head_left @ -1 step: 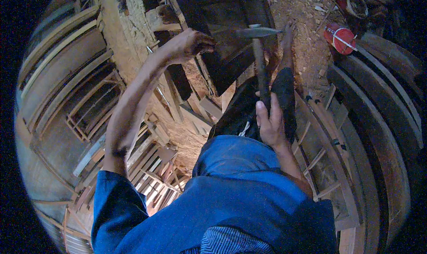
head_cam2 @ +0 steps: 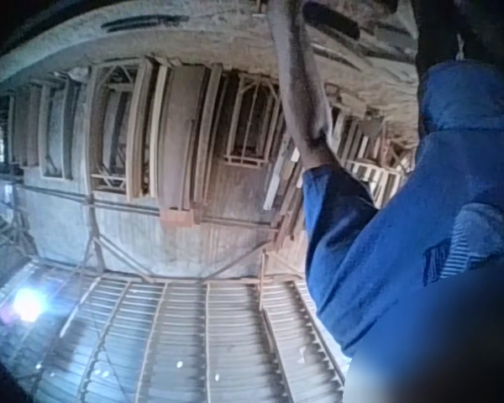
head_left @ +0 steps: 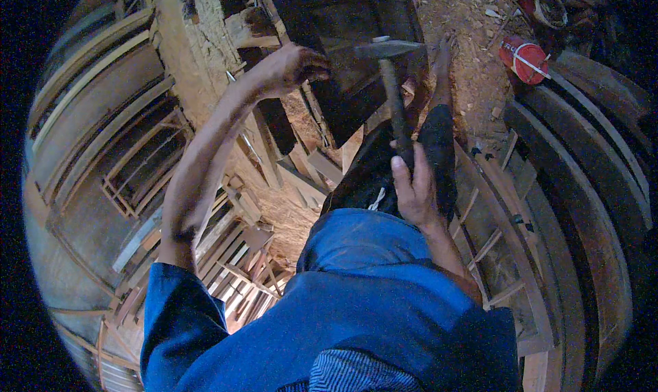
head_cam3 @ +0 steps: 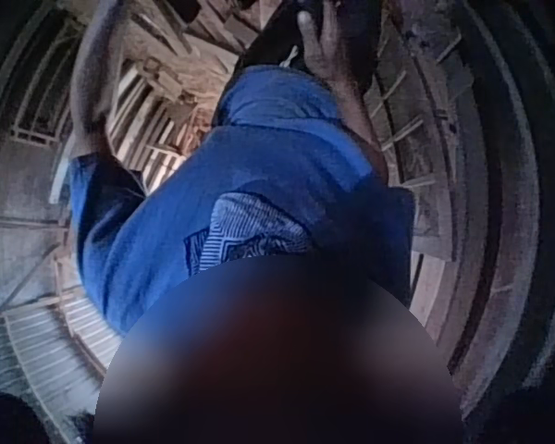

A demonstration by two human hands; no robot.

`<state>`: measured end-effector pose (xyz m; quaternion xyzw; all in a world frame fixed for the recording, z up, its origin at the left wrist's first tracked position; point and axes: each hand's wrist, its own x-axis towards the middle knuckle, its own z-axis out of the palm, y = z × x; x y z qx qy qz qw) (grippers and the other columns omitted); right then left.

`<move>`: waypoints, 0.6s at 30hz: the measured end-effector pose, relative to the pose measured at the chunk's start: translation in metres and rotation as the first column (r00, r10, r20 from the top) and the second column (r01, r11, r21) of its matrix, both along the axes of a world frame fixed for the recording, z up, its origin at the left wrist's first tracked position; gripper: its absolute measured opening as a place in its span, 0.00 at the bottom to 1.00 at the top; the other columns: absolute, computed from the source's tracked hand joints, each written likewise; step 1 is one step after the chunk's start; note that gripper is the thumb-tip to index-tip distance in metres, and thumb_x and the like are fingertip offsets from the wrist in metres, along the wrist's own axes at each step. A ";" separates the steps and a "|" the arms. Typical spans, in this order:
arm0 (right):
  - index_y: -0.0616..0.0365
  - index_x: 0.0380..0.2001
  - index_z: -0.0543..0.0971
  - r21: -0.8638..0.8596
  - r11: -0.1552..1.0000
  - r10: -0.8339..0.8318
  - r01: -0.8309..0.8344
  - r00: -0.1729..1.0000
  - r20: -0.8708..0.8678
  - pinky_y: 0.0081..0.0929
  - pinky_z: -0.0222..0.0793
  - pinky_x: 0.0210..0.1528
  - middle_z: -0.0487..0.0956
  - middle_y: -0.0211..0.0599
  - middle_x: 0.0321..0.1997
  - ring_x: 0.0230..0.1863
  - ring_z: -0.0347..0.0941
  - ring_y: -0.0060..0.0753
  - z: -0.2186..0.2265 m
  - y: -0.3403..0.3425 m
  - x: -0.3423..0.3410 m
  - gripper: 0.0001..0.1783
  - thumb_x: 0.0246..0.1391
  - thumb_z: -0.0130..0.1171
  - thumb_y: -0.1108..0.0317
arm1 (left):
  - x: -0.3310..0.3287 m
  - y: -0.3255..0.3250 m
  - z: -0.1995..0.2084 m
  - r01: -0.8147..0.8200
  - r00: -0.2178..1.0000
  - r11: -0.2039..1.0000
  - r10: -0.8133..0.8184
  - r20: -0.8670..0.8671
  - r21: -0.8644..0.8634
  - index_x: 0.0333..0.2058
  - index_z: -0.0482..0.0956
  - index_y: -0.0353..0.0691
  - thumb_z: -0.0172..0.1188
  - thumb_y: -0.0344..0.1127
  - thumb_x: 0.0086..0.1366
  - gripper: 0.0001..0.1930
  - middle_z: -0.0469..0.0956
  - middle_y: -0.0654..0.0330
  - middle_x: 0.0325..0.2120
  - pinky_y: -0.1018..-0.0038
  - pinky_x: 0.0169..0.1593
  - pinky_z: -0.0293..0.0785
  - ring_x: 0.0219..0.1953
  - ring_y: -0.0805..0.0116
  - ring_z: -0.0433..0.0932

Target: The person hammers nails into wooden planks using a hammer. They repeatedly position nails and strike them until flush with the wood surface.

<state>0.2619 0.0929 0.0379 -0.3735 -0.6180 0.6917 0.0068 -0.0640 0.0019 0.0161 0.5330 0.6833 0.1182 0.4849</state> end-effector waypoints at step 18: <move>0.63 0.50 0.70 -0.048 0.993 0.109 -0.104 0.988 0.112 0.25 0.59 0.23 0.68 0.29 0.19 0.20 0.63 0.19 0.003 -0.011 -0.003 0.18 0.64 0.46 0.61 | -0.006 -0.006 -0.003 -0.023 0.999 0.999 0.025 -0.048 0.042 0.43 0.78 0.30 0.57 0.30 0.62 0.12 0.80 0.46 0.40 0.63 0.43 0.76 0.42 0.49 0.79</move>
